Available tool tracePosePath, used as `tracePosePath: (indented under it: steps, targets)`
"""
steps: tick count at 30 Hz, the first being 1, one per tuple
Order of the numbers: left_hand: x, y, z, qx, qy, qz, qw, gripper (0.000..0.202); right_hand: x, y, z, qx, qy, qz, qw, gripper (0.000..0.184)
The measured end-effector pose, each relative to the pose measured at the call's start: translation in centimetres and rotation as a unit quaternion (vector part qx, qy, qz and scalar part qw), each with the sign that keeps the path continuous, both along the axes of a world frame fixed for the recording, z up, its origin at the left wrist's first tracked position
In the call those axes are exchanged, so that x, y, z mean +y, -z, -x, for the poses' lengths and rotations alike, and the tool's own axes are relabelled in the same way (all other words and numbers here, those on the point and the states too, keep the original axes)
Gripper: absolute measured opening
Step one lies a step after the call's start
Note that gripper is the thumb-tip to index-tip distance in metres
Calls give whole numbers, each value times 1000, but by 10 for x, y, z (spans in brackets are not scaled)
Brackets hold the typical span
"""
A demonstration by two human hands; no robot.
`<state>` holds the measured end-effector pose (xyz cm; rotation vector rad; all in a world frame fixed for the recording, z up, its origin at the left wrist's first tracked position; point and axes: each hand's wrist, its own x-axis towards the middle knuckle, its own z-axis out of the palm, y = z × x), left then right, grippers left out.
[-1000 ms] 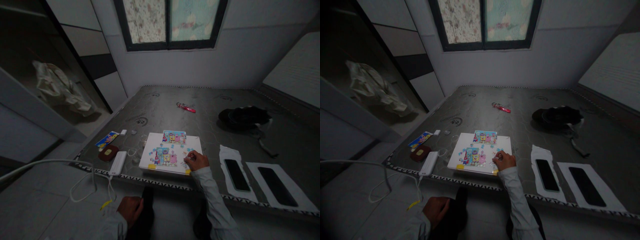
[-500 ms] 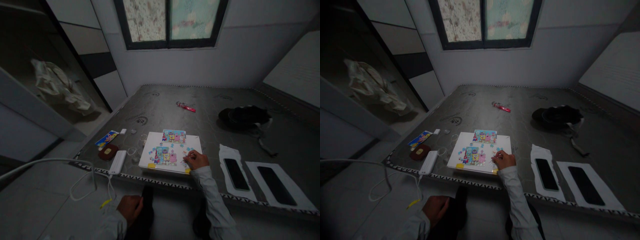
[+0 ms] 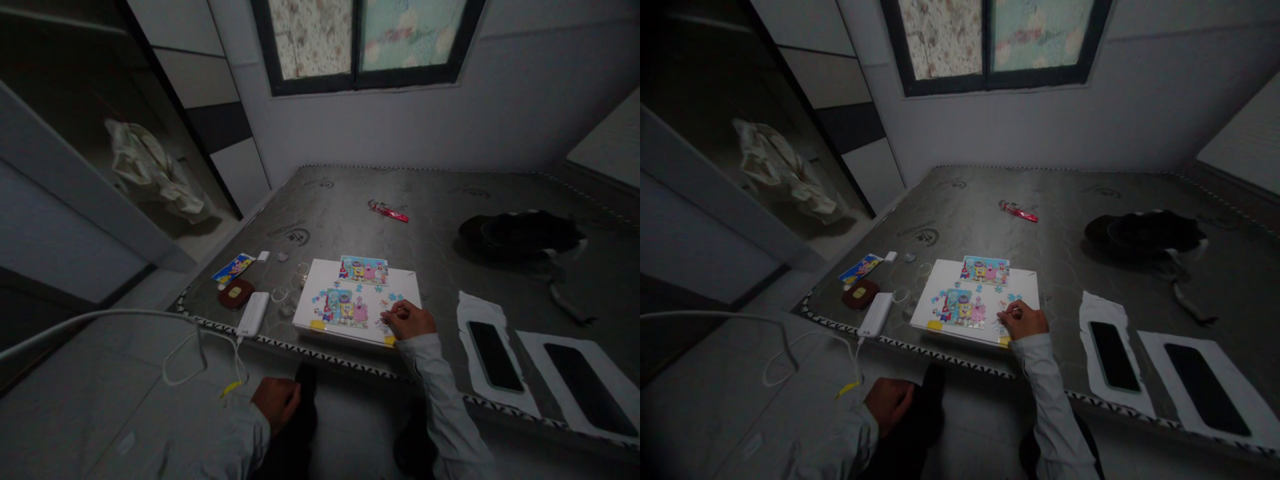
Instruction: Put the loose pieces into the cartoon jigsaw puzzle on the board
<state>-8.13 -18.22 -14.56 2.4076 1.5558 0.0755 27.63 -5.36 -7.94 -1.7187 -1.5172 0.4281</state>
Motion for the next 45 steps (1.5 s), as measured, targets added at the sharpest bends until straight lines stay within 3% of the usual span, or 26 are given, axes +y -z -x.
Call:
tracePosePath:
  steps: [27,45]
  targets:
    - [1,-4,-2,5,12,-5,1000,47,-4,-4,1,-31,-2,12,999,25]
    - [1,-3,-2,4,2,10,1000,48,4,6,-10,-32,-2,11,999,28]
